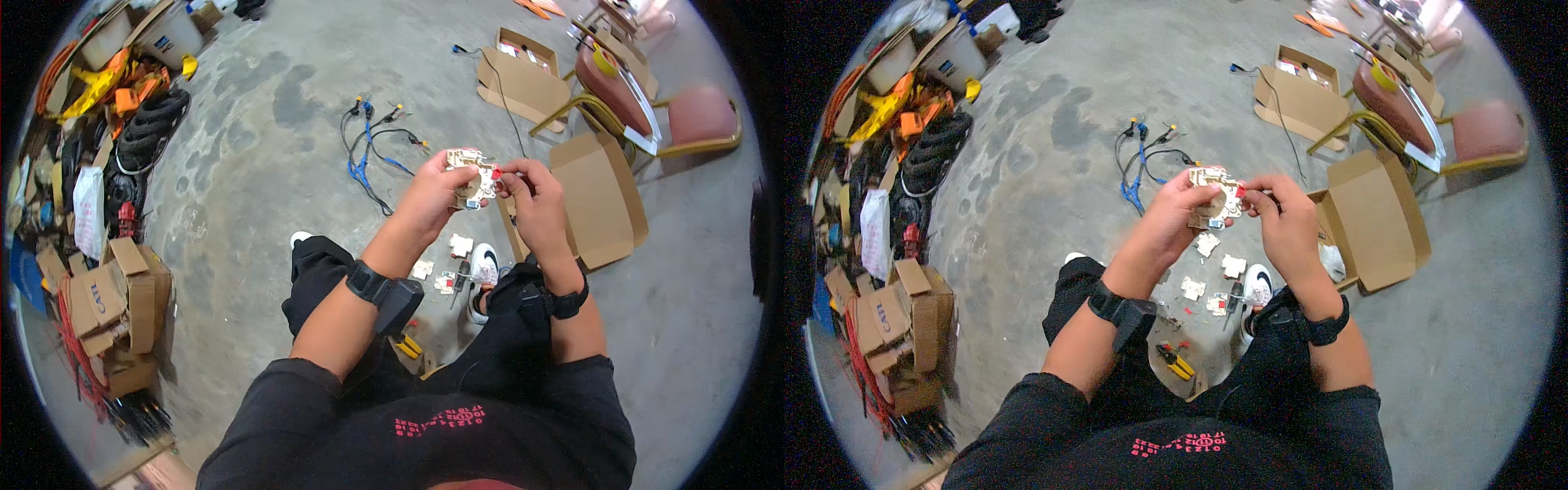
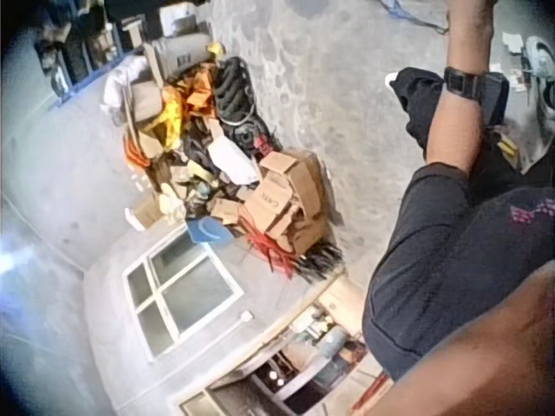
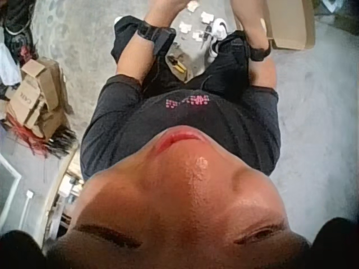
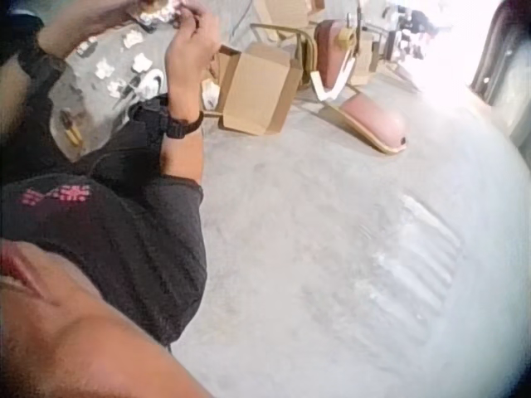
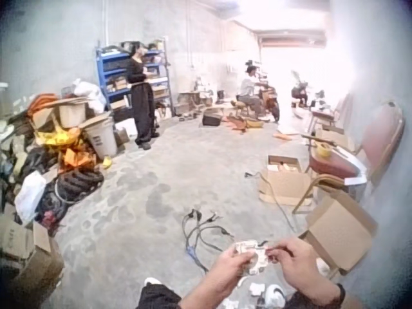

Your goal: Inspecting and connecting wires to a circuit board in a workshop environment.

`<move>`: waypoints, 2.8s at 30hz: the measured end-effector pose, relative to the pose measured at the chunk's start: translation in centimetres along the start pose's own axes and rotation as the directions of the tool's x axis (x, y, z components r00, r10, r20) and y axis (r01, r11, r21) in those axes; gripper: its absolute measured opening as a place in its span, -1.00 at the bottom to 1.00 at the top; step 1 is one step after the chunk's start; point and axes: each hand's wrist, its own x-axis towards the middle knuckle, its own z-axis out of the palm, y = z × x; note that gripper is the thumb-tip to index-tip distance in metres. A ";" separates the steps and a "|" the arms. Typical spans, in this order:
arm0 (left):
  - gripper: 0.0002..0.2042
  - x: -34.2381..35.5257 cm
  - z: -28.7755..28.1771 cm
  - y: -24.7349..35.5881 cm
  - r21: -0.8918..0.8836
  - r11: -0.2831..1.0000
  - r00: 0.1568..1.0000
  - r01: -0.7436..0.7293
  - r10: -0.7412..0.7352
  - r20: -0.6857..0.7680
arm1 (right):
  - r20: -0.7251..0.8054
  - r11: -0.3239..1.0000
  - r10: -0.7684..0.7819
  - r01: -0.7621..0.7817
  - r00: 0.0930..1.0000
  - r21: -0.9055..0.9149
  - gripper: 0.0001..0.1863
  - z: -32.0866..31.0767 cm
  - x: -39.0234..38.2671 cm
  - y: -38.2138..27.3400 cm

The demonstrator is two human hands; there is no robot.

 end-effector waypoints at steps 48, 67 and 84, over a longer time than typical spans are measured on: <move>-0.83 0.2 -0.9 0.3 -0.033 0.997 0.997 0.068 -0.069 -0.023 | 0.055 0.968 -0.112 0.121 0.992 -0.218 -0.88 0.6 -0.5 -0.7; -0.84 0.4 -1.2 0.2 -0.046 0.996 0.997 0.071 -0.070 0.037 | 0.053 0.949 -0.158 0.166 0.986 -0.267 -0.86 0.0 -0.4 -0.3; -0.79 -0.5 -1.3 1.0 0.032 0.999 0.999 0.038 -0.037 -0.038 | 0.132 0.918 -0.198 0.231 0.971 -0.322 -0.84 -0.4 -0.2 -0.2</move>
